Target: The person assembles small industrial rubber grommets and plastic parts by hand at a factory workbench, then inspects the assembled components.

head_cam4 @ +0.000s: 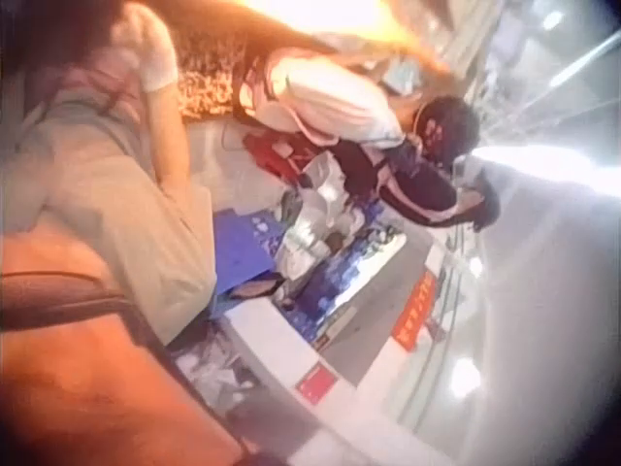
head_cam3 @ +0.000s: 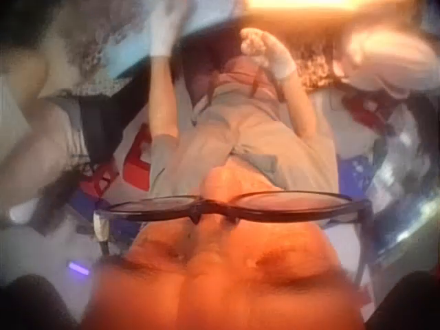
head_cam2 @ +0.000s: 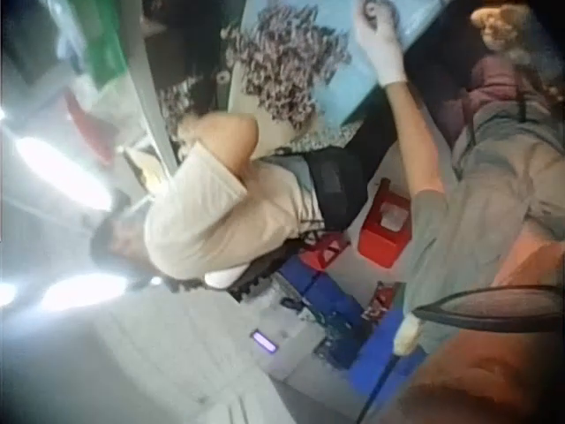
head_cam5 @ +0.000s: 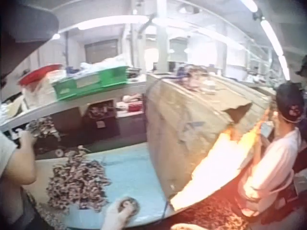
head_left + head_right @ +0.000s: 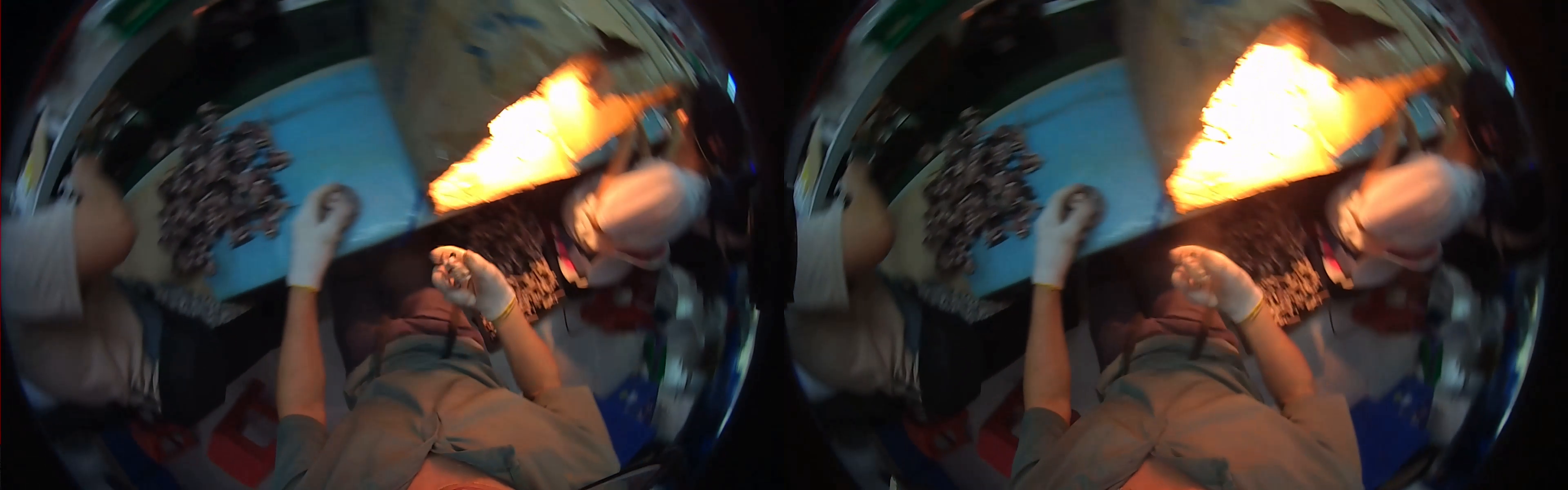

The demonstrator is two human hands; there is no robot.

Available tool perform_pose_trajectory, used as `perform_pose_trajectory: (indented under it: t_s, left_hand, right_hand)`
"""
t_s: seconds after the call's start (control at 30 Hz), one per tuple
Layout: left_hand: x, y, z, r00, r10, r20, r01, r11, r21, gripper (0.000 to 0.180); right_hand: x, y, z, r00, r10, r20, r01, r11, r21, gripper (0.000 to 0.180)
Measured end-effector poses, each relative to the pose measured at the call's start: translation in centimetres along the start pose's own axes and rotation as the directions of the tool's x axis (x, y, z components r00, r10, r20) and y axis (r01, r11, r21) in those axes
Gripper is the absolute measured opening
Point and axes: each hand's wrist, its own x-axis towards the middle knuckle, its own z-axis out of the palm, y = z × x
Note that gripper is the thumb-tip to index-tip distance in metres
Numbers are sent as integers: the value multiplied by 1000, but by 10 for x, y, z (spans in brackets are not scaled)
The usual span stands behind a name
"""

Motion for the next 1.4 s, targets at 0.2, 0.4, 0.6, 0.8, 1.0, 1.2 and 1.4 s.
perform_pose_trajectory:
  t_s: [0.2,0.4,0.6,0.8,1.0,1.2,1.4]
  left_hand:
    - [-4,-15,-2,999,-41,27,47,967,-251,47]
    - [-5,5,-12,1000,0,23,1,999,-47,44]
    - [-4,-1,-17,999,13,40,-18,989,144,43]
    - [-9,14,-15,948,6,-318,-202,784,-587,45]
    - [8,22,5,964,141,-225,-243,810,-534,37]
    - [7,4,18,935,163,-314,-290,862,-416,36]
    - [28,20,5,953,152,-261,-240,905,-350,38]
  right_hand:
    - [131,7,149,996,-82,-47,6,543,-840,42]
    - [178,1,141,967,-195,166,16,-601,-799,54]
    - [194,14,163,999,-20,47,9,-841,-540,42]
    - [199,12,158,999,42,18,46,-930,-364,27]
    - [199,27,143,973,118,199,156,-970,-187,23]
    - [203,23,129,986,104,133,138,-949,-283,37]
    - [217,14,147,985,169,-40,161,-973,-166,29]
